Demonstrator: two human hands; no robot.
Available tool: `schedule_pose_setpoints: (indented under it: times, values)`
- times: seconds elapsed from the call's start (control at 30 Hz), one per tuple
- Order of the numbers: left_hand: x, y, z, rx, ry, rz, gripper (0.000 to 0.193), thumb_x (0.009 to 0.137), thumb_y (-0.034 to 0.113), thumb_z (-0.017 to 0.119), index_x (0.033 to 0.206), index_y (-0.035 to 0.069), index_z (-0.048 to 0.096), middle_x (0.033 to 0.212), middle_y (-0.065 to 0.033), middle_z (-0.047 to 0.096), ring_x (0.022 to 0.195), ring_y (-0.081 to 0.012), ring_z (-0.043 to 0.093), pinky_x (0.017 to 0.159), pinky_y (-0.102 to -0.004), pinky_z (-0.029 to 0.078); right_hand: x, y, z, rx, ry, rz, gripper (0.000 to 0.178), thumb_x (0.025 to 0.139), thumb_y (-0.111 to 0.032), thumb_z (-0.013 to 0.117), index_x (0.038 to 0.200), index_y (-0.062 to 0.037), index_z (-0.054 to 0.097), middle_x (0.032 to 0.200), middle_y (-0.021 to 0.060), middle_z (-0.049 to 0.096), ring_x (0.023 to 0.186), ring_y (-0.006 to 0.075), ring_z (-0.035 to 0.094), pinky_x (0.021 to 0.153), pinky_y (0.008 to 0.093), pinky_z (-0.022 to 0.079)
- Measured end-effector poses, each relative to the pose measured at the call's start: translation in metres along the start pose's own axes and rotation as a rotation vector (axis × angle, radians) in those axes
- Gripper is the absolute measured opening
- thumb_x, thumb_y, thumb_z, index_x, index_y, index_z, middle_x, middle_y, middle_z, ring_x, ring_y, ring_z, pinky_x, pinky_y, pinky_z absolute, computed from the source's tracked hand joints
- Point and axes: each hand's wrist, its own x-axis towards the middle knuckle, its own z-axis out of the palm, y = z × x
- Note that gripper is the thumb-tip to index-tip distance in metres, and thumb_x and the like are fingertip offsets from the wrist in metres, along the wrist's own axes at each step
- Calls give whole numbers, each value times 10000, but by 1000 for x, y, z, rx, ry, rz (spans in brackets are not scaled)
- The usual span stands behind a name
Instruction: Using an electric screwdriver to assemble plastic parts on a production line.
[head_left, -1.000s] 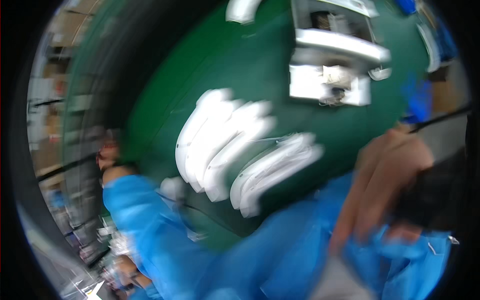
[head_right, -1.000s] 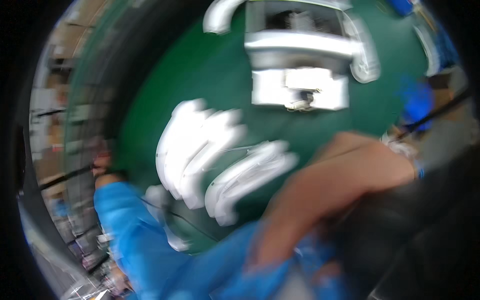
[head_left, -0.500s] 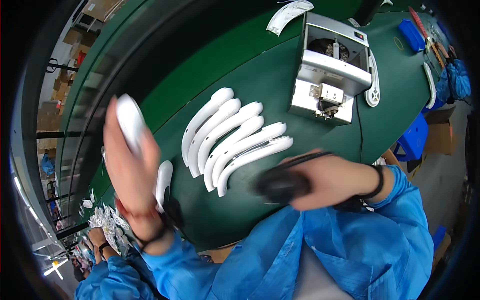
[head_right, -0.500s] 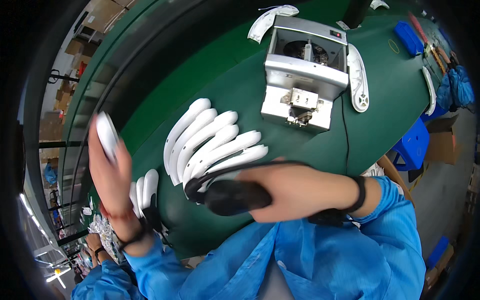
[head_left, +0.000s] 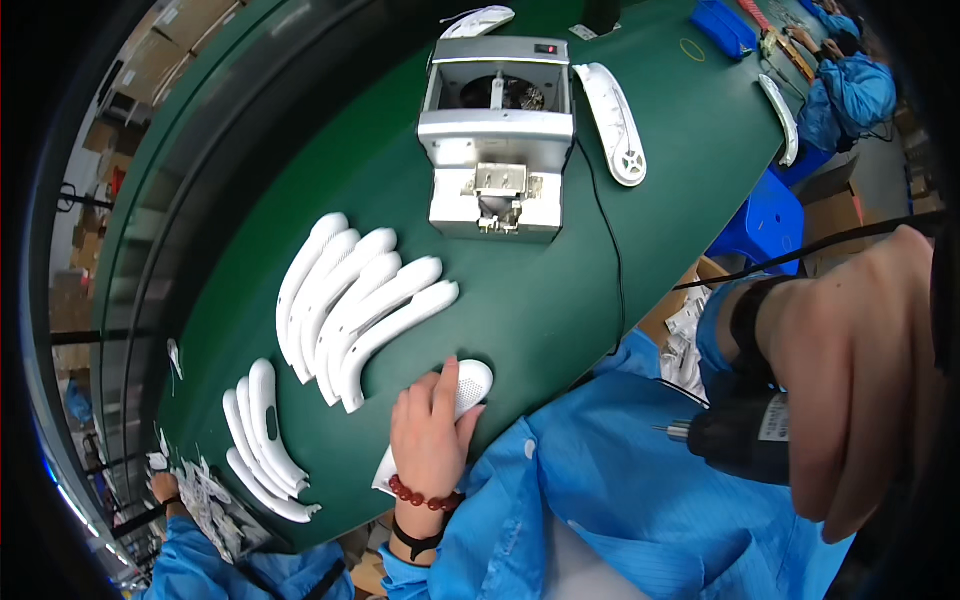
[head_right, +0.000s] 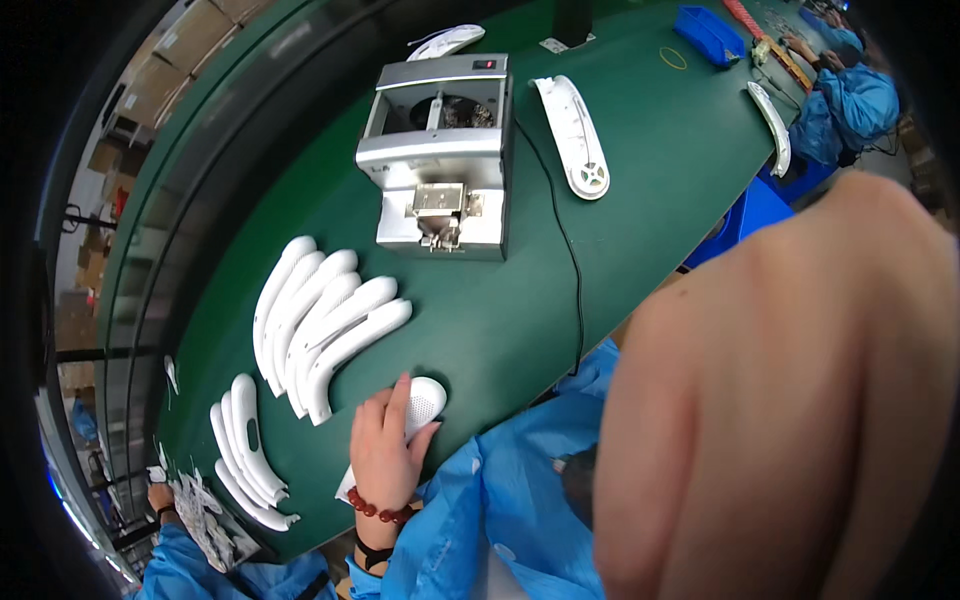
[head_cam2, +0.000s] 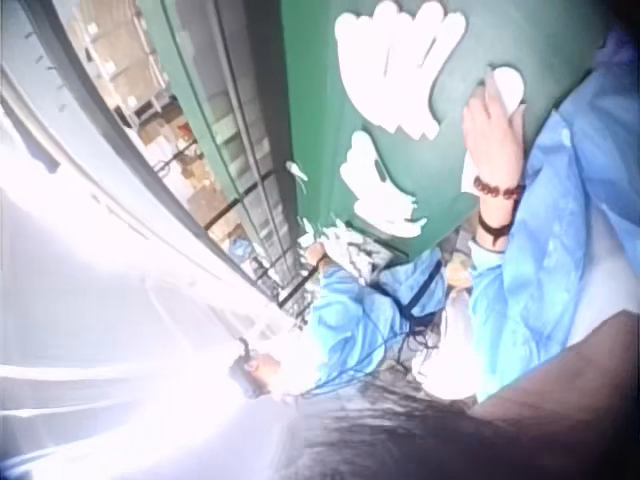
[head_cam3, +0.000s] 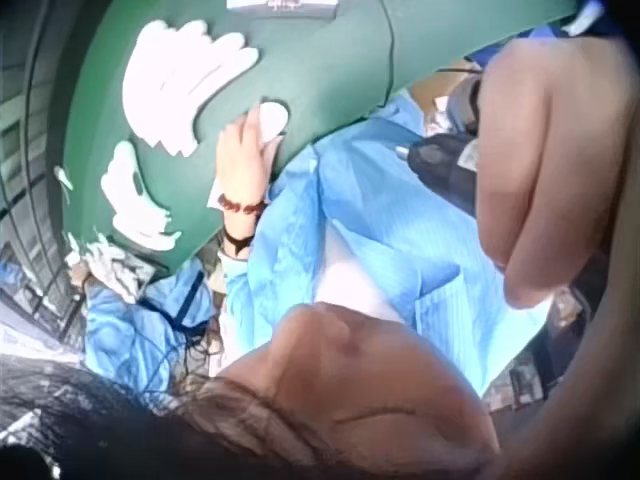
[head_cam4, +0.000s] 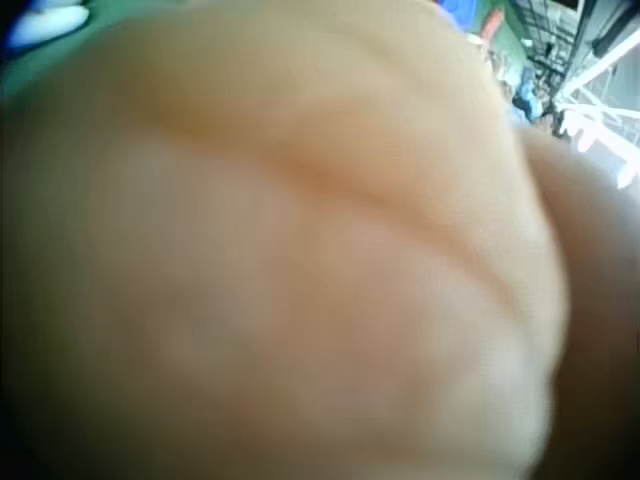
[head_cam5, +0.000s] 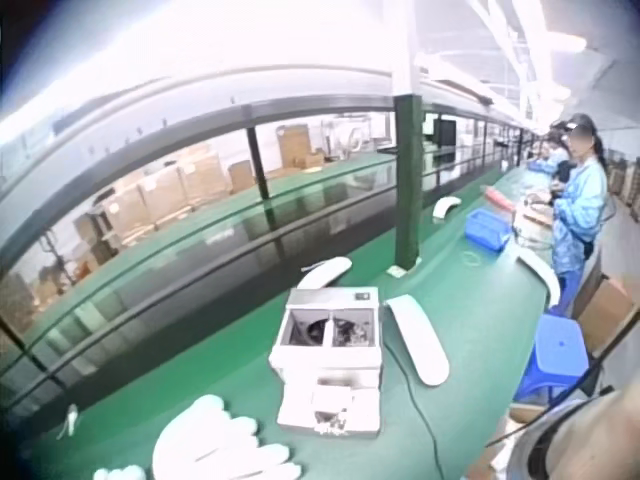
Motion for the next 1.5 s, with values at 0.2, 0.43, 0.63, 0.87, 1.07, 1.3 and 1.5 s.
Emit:
schedule_pose_setpoints:
  times: [0.2,0.43,0.63,0.87,1.07,1.3,1.5]
  values:
    - [29,12,14,24,112,169,695,722,193,776,1349,74,503,1174,-116,599,1045,-292,555,874,-398,421,-21,20,6,-418,394,-18,183,876,-115,654,966,-3,542,766,111,617,558,223,622,517,297,517]
    - [20,-3,9,27,11,1,690,683,241,809,1296,65,543,1149,-90,557,997,-300,521,849,-415,409,-34,77,-65,-829,588,-12,189,957,-190,485,1080,-51,453,829,129,577,549,139,499,533,287,427]
    - [26,-10,18,20,90,46,666,716,339,780,1269,41,560,1096,-108,551,948,-303,508,819,-415,402,-31,105,-100,-947,578,18,134,934,-89,477,1055,-35,455,853,176,597,594,146,531,563,297,467]
    - [26,-15,17,-12,84,74,688,722,385,765,1284,47,554,1075,-107,549,937,-300,504,811,-417,396,-30,108,-105,-869,608,42,126,937,-99,469,1046,-36,459,842,156,598,587,145,535,575,312,475]
    - [28,-13,16,35,32,72,645,745,375,741,1274,48,574,1096,-93,553,989,-278,517,837,-410,395,-18,116,-97,-953,651,102,108,917,-107,524,938,-18,467,739,135,580,540,176,532,543,308,473]
    - [30,-11,-16,44,-89,126,552,764,241,720,1237,2,567,867,-82,600,768,-232,602,682,-348,493,-36,120,-79,-733,648,117,165,965,-169,426,1061,-42,468,777,89,537,550,138,481,510,293,418]
    - [45,-8,-8,75,-129,-55,340,800,286,701,1093,121,652,798,-78,647,677,-283,627,601,-391,497,-34,141,-49,-617,633,93,202,957,-264,461,1026,-75,448,764,61,515,515,110,465,495,273,404]
